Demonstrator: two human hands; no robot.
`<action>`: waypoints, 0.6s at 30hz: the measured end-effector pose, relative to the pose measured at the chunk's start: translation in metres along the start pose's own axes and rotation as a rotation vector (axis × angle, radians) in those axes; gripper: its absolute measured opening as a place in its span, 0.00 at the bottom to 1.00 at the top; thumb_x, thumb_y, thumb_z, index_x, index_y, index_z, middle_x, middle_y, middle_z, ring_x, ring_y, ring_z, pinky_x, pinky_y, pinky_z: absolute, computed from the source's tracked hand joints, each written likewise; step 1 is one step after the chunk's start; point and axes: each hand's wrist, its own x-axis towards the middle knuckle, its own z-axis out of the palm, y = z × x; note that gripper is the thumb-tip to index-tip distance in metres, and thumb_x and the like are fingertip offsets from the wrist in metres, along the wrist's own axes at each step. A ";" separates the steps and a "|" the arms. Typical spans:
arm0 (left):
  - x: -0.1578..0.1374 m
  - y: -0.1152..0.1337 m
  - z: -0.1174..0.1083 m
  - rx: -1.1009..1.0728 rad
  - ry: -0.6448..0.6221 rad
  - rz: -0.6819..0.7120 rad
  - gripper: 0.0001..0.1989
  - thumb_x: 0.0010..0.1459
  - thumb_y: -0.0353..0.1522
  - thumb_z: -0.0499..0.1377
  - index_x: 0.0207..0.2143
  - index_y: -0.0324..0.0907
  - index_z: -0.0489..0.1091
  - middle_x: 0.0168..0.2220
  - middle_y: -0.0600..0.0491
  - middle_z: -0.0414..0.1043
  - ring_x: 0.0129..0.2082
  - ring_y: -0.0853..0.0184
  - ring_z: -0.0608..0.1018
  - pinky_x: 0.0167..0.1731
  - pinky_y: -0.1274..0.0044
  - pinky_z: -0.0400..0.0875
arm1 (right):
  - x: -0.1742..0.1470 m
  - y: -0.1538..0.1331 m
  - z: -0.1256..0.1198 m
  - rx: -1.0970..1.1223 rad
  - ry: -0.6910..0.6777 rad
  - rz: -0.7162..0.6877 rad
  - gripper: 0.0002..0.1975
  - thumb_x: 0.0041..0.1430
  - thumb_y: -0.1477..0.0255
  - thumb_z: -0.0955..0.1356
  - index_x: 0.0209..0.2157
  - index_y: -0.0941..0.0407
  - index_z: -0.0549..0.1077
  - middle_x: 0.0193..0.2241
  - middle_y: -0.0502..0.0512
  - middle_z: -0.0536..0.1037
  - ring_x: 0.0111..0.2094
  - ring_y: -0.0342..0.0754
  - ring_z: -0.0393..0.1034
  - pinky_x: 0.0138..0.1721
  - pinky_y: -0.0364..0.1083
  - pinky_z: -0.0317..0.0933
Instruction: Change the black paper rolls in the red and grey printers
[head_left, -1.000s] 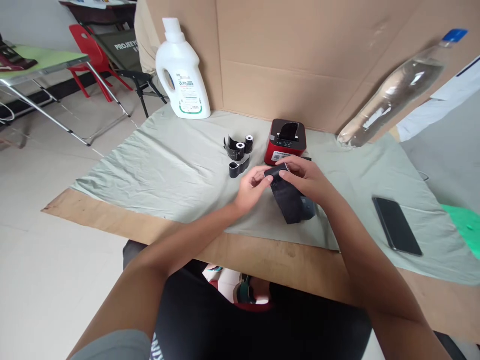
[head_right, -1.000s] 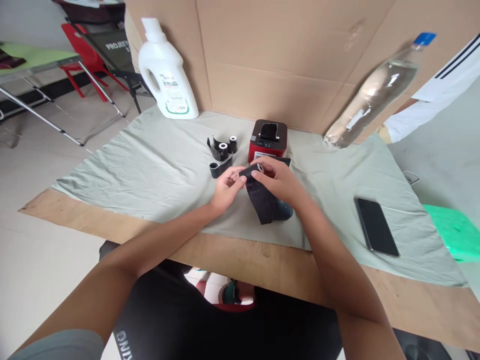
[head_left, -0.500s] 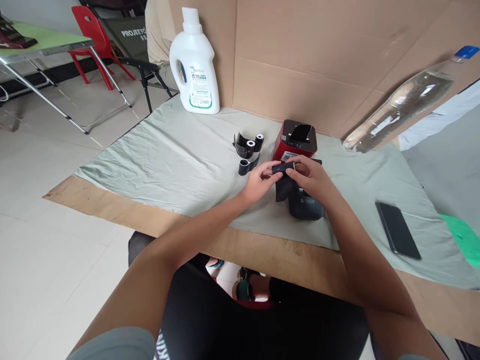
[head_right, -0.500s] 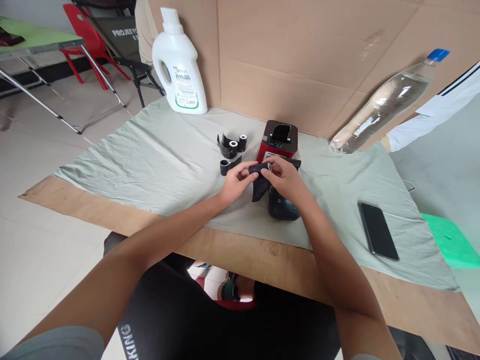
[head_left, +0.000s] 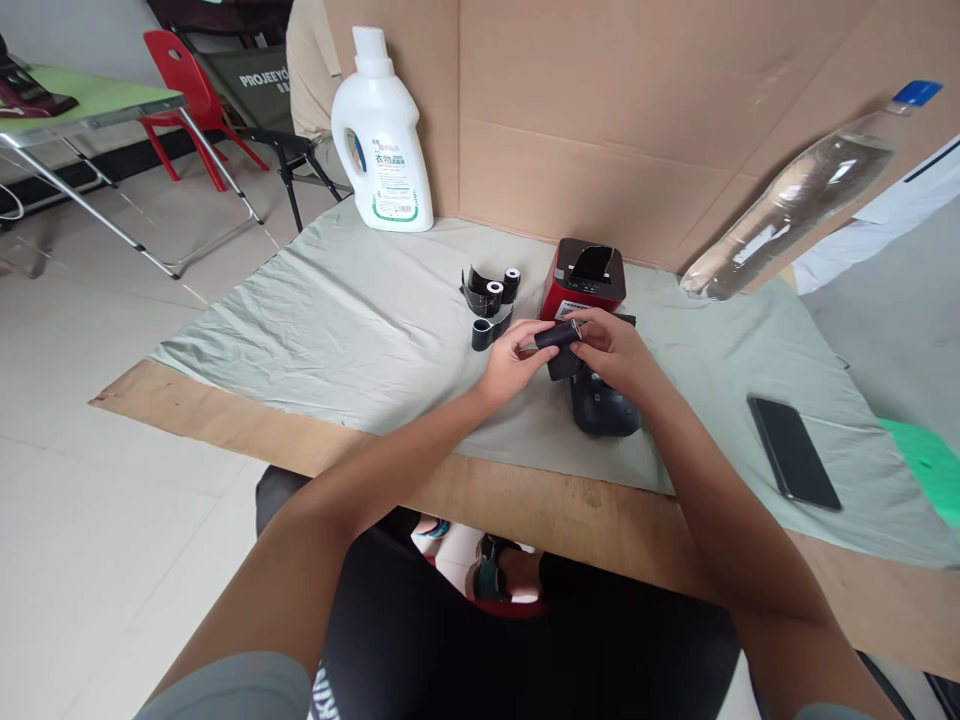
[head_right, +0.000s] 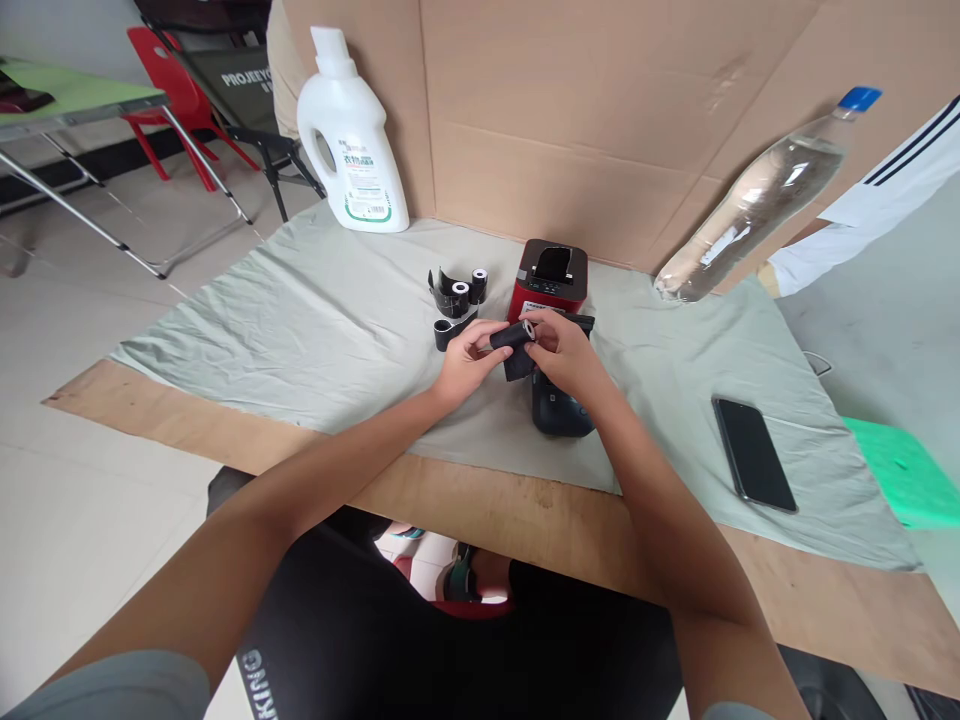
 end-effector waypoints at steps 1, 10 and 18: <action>-0.001 0.000 0.000 0.014 0.004 0.004 0.18 0.59 0.39 0.69 0.49 0.43 0.75 0.52 0.47 0.71 0.54 0.62 0.78 0.52 0.69 0.78 | 0.000 0.001 0.001 0.005 0.003 0.007 0.20 0.56 0.67 0.69 0.51 0.53 0.72 0.40 0.56 0.82 0.39 0.54 0.78 0.41 0.54 0.72; -0.002 0.006 0.002 0.067 -0.030 -0.058 0.14 0.62 0.37 0.67 0.47 0.42 0.71 0.48 0.48 0.77 0.50 0.63 0.80 0.53 0.69 0.76 | -0.003 -0.002 0.012 -0.217 0.138 -0.075 0.18 0.57 0.67 0.69 0.49 0.55 0.75 0.38 0.55 0.80 0.37 0.52 0.76 0.42 0.52 0.71; 0.001 -0.006 0.005 0.020 0.085 -0.195 0.30 0.57 0.31 0.71 0.58 0.45 0.62 0.54 0.47 0.71 0.49 0.66 0.80 0.45 0.73 0.78 | 0.024 -0.047 0.012 -0.456 0.279 -0.136 0.16 0.62 0.68 0.67 0.51 0.55 0.76 0.42 0.60 0.82 0.40 0.55 0.77 0.46 0.54 0.71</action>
